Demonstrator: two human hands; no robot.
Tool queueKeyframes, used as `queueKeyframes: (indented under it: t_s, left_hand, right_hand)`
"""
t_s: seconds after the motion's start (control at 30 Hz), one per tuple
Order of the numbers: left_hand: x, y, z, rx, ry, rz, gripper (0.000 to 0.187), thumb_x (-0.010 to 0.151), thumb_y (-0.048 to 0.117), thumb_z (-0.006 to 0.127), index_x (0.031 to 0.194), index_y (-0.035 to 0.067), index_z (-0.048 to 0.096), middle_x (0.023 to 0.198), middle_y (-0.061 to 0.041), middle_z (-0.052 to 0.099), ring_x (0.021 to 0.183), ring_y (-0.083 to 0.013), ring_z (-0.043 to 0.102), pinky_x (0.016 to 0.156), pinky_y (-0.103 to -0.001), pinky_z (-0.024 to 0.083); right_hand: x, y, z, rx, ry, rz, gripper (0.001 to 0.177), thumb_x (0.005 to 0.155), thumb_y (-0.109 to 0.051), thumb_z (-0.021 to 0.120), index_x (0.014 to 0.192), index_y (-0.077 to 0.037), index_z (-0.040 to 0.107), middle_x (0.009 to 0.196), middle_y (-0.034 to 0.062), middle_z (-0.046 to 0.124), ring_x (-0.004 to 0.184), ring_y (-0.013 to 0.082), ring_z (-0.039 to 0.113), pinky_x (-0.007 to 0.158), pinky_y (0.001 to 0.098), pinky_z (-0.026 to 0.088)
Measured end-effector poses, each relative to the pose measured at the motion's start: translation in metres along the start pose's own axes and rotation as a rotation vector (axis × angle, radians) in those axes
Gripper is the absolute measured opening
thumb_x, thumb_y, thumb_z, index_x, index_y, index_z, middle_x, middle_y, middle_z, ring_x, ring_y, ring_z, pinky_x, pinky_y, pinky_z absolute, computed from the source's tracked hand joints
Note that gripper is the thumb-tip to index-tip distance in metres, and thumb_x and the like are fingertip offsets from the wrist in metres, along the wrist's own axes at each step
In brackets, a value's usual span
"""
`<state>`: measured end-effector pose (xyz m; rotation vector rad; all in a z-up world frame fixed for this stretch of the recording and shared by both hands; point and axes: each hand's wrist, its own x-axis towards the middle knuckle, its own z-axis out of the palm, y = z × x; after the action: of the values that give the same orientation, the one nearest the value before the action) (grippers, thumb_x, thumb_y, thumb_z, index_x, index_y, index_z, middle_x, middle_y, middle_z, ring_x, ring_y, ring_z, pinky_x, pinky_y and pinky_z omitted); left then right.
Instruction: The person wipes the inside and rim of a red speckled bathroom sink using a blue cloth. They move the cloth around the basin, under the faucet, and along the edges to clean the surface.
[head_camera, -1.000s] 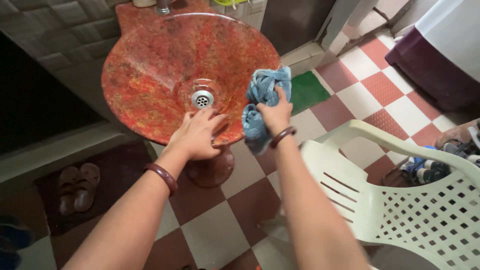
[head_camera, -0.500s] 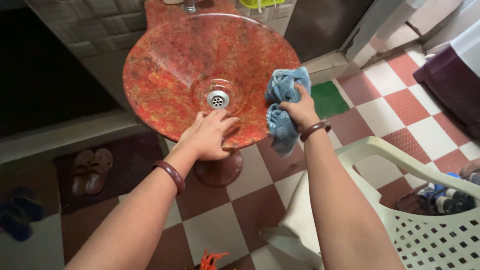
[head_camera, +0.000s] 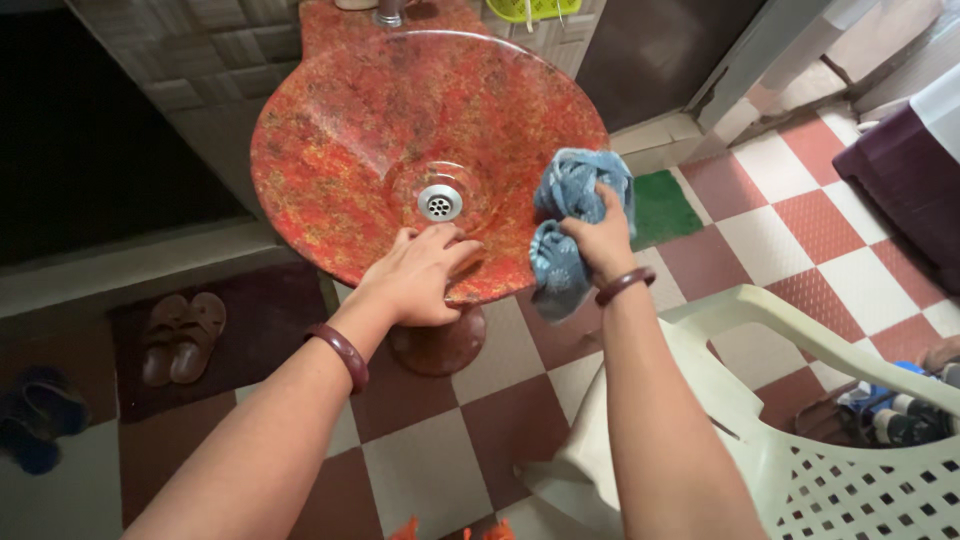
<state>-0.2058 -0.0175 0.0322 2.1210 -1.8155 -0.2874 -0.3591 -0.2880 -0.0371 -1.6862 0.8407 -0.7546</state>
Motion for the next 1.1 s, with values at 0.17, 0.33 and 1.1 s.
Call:
queueKeyframes:
  t_s: [0.17, 0.33, 1.1]
  left_hand:
    - [0.002, -0.001, 0.002, -0.01, -0.005, 0.012, 0.087, 0.059, 0.037, 0.086, 0.137, 0.016, 0.055, 0.135, -0.01, 0.052, 0.131, -0.0264, 0.046, 0.101, -0.049, 0.038]
    - [0.003, -0.001, 0.003, 0.026, -0.008, -0.01, 0.086, 0.062, 0.035, 0.084, 0.141, 0.015, 0.054, 0.138, -0.01, 0.052, 0.136, -0.0261, 0.044, 0.104, -0.048, 0.037]
    - [0.0, -0.005, 0.002, -0.087, -0.003, 0.037, 0.1, 0.06, 0.041, 0.087, 0.147, 0.016, 0.044, 0.148, -0.013, 0.044, 0.143, -0.0321, 0.037, 0.11, -0.055, 0.033]
  right_hand:
    - [-0.061, 0.008, 0.05, -0.154, 0.346, -0.057, 0.08, 0.068, -0.014, 0.079, 0.144, -0.003, 0.054, 0.125, 0.0239, 0.071, 0.119, 0.0324, 0.07, 0.107, 0.0412, 0.052]
    - [-0.093, 0.016, 0.08, -0.364, 0.419, 0.179, 0.094, 0.065, -0.021, 0.089, 0.15, -0.009, 0.051, 0.139, 0.0357, 0.044, 0.13, 0.0475, 0.046, 0.11, 0.0484, 0.038]
    - [0.01, -0.011, -0.001, -0.333, 0.034, 0.137, 0.085, 0.059, -0.024, 0.083, 0.139, -0.017, 0.058, 0.127, 0.0221, 0.068, 0.121, 0.0351, 0.067, 0.105, 0.0415, 0.051]
